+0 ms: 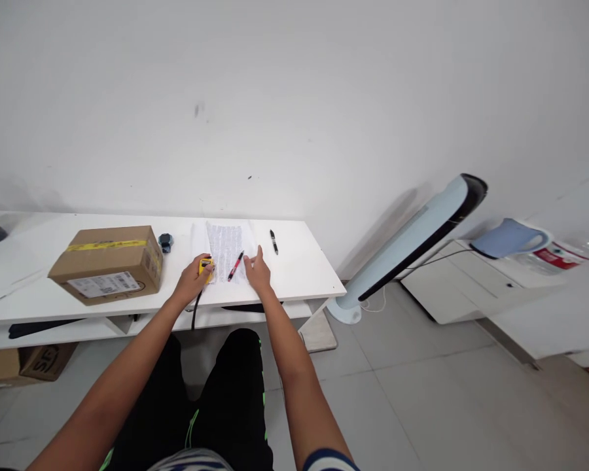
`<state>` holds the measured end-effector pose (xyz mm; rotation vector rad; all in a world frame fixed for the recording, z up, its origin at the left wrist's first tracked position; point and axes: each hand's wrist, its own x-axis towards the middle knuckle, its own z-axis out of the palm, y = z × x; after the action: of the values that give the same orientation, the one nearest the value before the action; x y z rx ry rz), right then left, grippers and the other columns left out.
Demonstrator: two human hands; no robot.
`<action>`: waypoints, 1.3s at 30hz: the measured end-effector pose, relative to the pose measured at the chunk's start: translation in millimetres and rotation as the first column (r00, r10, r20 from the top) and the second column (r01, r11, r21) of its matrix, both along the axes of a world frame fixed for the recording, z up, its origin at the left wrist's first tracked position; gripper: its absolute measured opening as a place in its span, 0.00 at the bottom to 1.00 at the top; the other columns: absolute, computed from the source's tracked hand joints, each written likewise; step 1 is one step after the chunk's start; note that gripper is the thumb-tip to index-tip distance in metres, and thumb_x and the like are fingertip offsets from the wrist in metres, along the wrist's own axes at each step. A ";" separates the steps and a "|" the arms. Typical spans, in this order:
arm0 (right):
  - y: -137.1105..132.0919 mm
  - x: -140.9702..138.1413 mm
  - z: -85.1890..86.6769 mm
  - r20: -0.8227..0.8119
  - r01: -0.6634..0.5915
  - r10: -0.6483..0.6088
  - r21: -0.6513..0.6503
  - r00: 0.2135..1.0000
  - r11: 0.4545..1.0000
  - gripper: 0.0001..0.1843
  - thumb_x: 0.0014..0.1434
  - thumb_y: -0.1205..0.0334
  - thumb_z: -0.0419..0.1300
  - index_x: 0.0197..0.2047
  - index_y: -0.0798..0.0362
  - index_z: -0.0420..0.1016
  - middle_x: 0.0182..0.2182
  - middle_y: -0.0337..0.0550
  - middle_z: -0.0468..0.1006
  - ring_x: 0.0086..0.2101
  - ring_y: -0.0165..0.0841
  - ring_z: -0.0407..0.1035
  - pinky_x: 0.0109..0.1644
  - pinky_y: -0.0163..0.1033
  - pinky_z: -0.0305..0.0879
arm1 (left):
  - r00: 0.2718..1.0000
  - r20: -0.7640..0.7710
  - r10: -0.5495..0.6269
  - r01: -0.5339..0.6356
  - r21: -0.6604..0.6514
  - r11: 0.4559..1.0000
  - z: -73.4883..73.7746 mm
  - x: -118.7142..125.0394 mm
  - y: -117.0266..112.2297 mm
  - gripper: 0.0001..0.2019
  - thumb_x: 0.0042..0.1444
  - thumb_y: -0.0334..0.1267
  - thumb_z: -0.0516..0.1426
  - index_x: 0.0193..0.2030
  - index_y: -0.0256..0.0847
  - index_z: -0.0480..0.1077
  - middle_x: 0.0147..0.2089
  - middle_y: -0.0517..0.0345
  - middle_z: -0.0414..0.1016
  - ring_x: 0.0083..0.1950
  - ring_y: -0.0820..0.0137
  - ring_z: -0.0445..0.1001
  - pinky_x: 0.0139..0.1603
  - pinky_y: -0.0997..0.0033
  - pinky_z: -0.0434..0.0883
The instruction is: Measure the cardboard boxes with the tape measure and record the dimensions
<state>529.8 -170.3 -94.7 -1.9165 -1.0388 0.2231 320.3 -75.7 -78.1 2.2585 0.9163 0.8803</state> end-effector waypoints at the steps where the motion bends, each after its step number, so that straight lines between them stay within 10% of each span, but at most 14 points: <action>1: -2.9 -1.9 2.2 -0.043 0.038 -0.037 0.024 0.998 0.999 0.38 0.66 0.45 0.44 0.72 0.60 0.45 0.38 0.47 0.78 0.41 0.38 0.74 0.46 0.41 0.67 | 0.999 -0.020 0.027 -0.027 0.023 0.999 0.4 -0.3 -1.8 0.26 0.64 0.55 0.47 0.62 0.43 0.64 0.55 0.48 0.76 0.55 0.57 0.74 0.62 0.52 0.62; 5: -23.4 -25.4 12.6 -0.057 0.162 -0.153 0.222 0.987 0.962 0.35 0.66 0.42 0.40 0.65 0.56 0.59 0.42 0.50 0.78 0.44 0.39 0.73 0.51 0.45 0.65 | 0.994 -0.073 0.084 -0.074 0.131 0.989 5.8 -3.2 -12.6 0.24 0.65 0.53 0.47 0.60 0.42 0.66 0.53 0.47 0.78 0.57 0.53 0.72 0.68 0.40 0.46; 9: -41.1 -83.0 23.2 -0.257 -0.059 0.157 0.352 0.953 0.934 0.32 0.60 0.36 0.49 0.56 0.52 0.69 0.47 0.50 0.77 0.45 0.38 0.72 0.49 0.44 0.68 | 0.997 0.074 -0.020 0.002 0.242 0.970 20.0 -12.6 -38.5 0.28 0.64 0.57 0.44 0.60 0.40 0.66 0.56 0.45 0.76 0.58 0.56 0.72 0.69 0.46 0.48; 14: -44.5 -168.0 58.9 -0.549 -0.326 0.628 0.551 0.552 0.768 0.36 0.55 0.29 0.54 0.53 0.49 0.70 0.46 0.48 0.78 0.45 0.40 0.74 0.41 0.42 0.72 | 0.913 0.386 -0.133 -0.037 0.403 0.915 58.6 -51.7 -78.8 0.36 0.63 0.63 0.34 0.63 0.41 0.61 0.59 0.44 0.73 0.59 0.62 0.72 0.72 0.51 0.45; 20: 12.7 -220.2 133.6 -0.392 -0.335 0.641 0.610 0.660 0.718 0.28 0.51 0.43 0.68 0.48 0.49 0.65 0.37 0.40 0.77 0.30 0.31 0.72 0.32 0.37 0.69 | 0.782 0.506 0.365 -0.528 0.224 0.819 105.2 -153.2 -36.9 0.33 0.61 0.62 0.47 0.65 0.41 0.59 0.66 0.41 0.64 0.70 0.53 0.57 0.71 0.46 0.45; 23: 68.6 -245.0 153.4 -0.293 -0.469 0.644 0.487 0.707 0.736 0.27 0.50 0.46 0.68 0.45 0.49 0.63 0.36 0.38 0.74 0.32 0.32 0.72 0.32 0.36 0.68 | 0.658 0.403 0.636 -0.648 -0.127 0.751 93.3 -200.7 -1.4 0.33 0.53 0.53 0.60 0.63 0.42 0.60 0.65 0.41 0.64 0.69 0.50 0.58 0.69 0.44 0.53; 27: 125.2 -281.6 149.4 -0.050 -0.738 0.783 0.303 0.620 0.603 0.26 0.51 0.48 0.65 0.49 0.50 0.65 0.42 0.40 0.74 0.41 0.34 0.70 0.46 0.40 0.68 | 0.668 0.461 0.584 -0.270 -0.581 0.768 62.1 -222.1 19.5 0.31 0.54 0.44 0.60 0.63 0.42 0.57 0.60 0.42 0.69 0.57 0.57 0.73 0.56 0.53 0.71; 30: 142.5 -296.7 135.5 0.070 -0.812 0.816 0.179 0.574 0.556 0.26 0.54 0.48 0.62 0.52 0.51 0.65 0.44 0.41 0.74 0.43 0.35 0.69 0.50 0.42 0.66 | 0.664 0.566 0.488 -0.074 -0.601 0.796 50.3 -218.5 22.3 0.29 0.56 0.41 0.57 0.64 0.41 0.57 0.60 0.44 0.70 0.51 0.62 0.77 0.51 0.59 0.74; 39: 138.0 -295.7 128.9 0.140 -0.716 0.702 0.163 0.698 0.679 0.41 0.56 0.46 0.62 0.69 0.44 0.54 0.56 0.43 0.72 0.51 0.40 0.69 0.58 0.45 0.63 | 0.741 0.520 0.424 -0.148 -0.490 0.859 43.6 -221.1 30.3 0.36 0.60 0.42 0.54 0.74 0.47 0.46 0.65 0.48 0.68 0.51 0.64 0.77 0.51 0.63 0.74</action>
<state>234.1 -32.4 34.2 -1.2476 -1.7591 0.4725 99.2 -45.4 -34.5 1.3256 1.0304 1.3104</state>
